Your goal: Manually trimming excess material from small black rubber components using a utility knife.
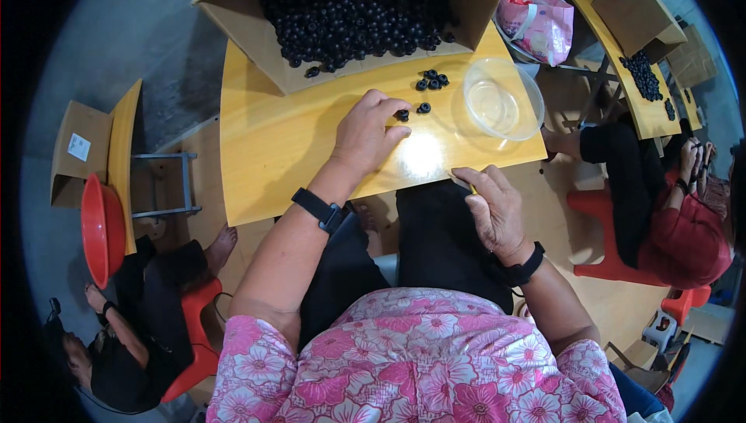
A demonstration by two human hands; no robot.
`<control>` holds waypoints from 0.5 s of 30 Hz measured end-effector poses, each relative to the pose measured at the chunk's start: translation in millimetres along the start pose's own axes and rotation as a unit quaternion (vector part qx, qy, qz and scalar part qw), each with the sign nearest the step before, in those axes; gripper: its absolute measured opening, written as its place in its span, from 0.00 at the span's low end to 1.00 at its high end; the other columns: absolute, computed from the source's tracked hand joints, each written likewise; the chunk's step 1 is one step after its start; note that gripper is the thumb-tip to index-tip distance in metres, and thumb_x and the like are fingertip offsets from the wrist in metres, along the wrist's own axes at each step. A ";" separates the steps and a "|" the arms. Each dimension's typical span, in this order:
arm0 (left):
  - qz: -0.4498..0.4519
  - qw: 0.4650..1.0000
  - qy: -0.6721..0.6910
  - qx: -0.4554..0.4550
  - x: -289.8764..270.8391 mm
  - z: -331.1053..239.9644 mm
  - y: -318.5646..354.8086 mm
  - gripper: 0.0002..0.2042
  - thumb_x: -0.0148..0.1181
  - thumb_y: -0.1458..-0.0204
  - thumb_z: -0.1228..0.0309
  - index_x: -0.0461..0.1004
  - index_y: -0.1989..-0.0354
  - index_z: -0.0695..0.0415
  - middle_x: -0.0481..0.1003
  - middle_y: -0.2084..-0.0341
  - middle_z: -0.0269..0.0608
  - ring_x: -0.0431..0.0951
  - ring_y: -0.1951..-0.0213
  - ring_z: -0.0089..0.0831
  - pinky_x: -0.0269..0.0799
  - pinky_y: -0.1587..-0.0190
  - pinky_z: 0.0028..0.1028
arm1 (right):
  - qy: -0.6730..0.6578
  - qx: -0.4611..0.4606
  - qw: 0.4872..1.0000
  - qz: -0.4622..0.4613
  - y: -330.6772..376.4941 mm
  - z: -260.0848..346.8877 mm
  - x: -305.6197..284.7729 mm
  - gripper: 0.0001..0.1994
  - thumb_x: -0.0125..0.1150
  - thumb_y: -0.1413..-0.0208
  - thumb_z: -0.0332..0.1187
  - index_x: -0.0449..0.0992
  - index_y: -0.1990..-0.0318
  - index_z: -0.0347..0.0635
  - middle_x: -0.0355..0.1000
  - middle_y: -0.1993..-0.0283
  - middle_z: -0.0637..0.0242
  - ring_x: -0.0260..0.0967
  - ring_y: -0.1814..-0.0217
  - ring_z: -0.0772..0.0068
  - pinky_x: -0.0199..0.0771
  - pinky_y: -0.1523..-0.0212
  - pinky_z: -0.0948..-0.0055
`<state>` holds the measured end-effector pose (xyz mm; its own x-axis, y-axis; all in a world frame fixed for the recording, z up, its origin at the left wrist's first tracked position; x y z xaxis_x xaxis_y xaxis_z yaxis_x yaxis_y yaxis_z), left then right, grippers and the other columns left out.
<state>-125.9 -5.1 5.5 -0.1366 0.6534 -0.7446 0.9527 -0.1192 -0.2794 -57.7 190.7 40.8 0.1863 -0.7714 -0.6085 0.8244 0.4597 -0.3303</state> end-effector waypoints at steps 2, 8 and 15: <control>-0.009 1.000 -0.005 0.002 2.0 0.3 -1.7 0.14 0.64 0.59 0.73 0.76 0.60 0.53 0.71 0.67 0.41 0.73 0.64 0.37 0.71 0.61 0.30 | -0.005 -0.002 1.000 -0.003 0.4 1.5 5.5 0.14 0.54 0.43 0.37 0.73 0.54 0.39 0.63 0.72 0.57 0.64 0.72 0.57 0.66 0.69 0.68; -0.037 0.999 -0.018 0.000 1.1 7.9 6.1 0.11 0.63 0.59 0.74 0.75 0.64 0.55 0.72 0.67 0.44 0.74 0.64 0.41 0.71 0.60 0.33 | -0.018 0.005 1.000 -0.007 1.2 2.9 10.4 0.12 0.55 0.44 0.34 0.73 0.55 0.38 0.64 0.72 0.56 0.64 0.71 0.57 0.66 0.67 0.67; -0.063 0.997 -0.052 0.014 -10.5 15.6 19.9 0.08 0.57 0.55 0.77 0.72 0.64 0.57 0.69 0.66 0.48 0.72 0.61 0.46 0.70 0.57 0.38 | -0.041 0.046 0.998 -0.013 -3.9 12.2 9.9 0.10 0.53 0.43 0.31 0.74 0.58 0.37 0.65 0.71 0.55 0.64 0.71 0.58 0.64 0.68 0.68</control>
<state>-109.8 -26.0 -1.7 -0.2839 0.5830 -0.7612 0.9182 -0.0633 -0.3909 -52.5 175.9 44.9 0.2040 -0.8180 -0.5378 0.8745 0.3993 -0.2755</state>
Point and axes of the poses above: each hand's wrist, its own y-axis away from the middle knuckle, its own x-axis out of the palm, z = x × y, the point moved 8 cm from there along -y, towards the middle knuckle
